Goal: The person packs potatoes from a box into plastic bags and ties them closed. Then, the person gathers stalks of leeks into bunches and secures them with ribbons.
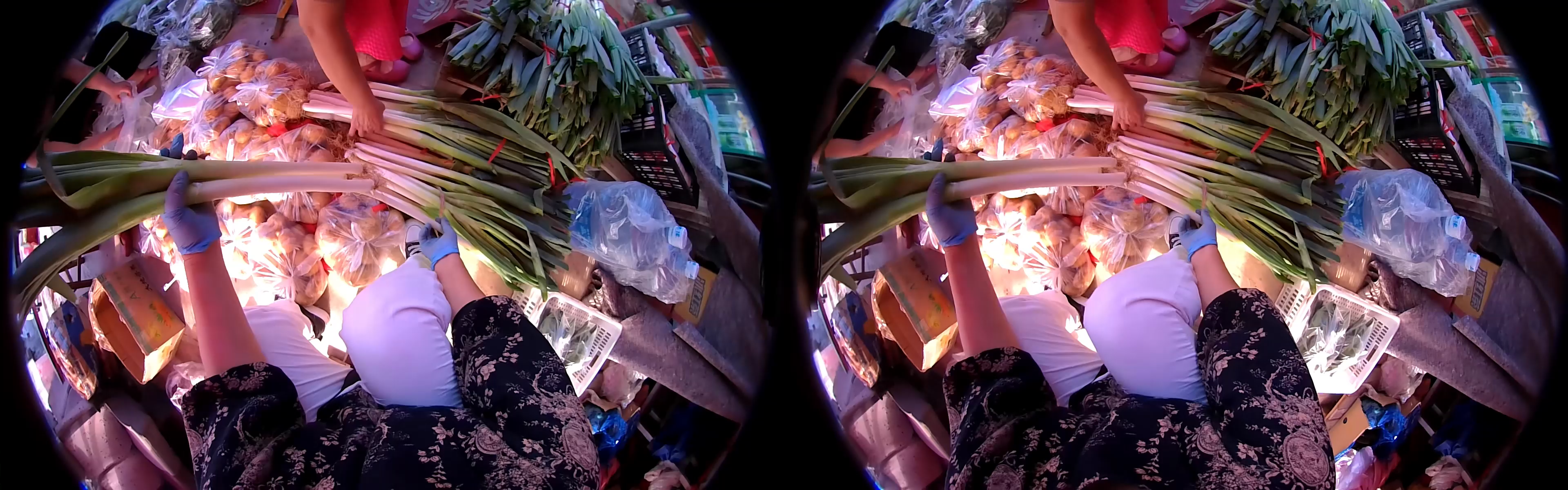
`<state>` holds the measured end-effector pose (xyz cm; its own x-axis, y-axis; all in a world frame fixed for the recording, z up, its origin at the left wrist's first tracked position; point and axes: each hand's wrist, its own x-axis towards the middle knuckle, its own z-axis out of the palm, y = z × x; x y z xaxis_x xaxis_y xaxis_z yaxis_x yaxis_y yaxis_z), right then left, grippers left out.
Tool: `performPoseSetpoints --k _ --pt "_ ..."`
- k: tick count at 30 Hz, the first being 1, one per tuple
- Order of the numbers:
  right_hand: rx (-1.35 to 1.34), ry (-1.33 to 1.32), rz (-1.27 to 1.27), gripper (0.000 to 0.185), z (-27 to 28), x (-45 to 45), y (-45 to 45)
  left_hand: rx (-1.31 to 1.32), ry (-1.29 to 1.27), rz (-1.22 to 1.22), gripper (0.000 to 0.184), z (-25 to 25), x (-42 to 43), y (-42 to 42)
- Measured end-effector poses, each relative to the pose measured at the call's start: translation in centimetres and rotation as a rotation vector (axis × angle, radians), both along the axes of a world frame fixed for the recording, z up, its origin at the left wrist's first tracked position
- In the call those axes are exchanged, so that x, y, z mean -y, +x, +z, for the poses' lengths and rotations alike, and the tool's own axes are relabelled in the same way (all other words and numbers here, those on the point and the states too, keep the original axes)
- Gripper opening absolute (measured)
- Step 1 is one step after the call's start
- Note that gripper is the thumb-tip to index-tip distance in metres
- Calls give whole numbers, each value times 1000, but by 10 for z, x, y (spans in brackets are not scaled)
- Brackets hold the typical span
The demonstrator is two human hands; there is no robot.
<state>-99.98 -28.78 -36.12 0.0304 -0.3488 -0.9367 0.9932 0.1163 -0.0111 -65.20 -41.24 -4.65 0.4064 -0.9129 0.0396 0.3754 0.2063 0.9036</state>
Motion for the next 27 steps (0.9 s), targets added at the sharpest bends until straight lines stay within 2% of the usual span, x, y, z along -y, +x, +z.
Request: performPoseSetpoints --k 3,7,9,14,17,19,21,25,27 --pt "19 65 34 21 9 10 6 -77 -14 34 50 9 -12 15" --pt "-53 -88 498 21 7 24 15 -128 -52 52 48 6 -23 32" --pt "-135 -172 652 19 28 41 25 -91 -105 18 50 14 -27 29" --pt "-229 -358 836 17 85 82 38 -73 -136 -6 52 21 -29 41" --pt "-221 -393 847 18 92 91 40 -44 -132 -12 52 22 -28 49" --pt "-264 -323 841 17 89 89 43 -29 -136 -21 53 21 -27 51" --pt "-304 -233 844 18 75 80 42 -15 -140 -26 53 22 -28 48" --pt "-189 -105 785 17 34 58 36 0 -104 -31 52 16 -25 44" --pt "-263 -31 783 19 29 47 36 31 -58 -30 52 16 -22 32"
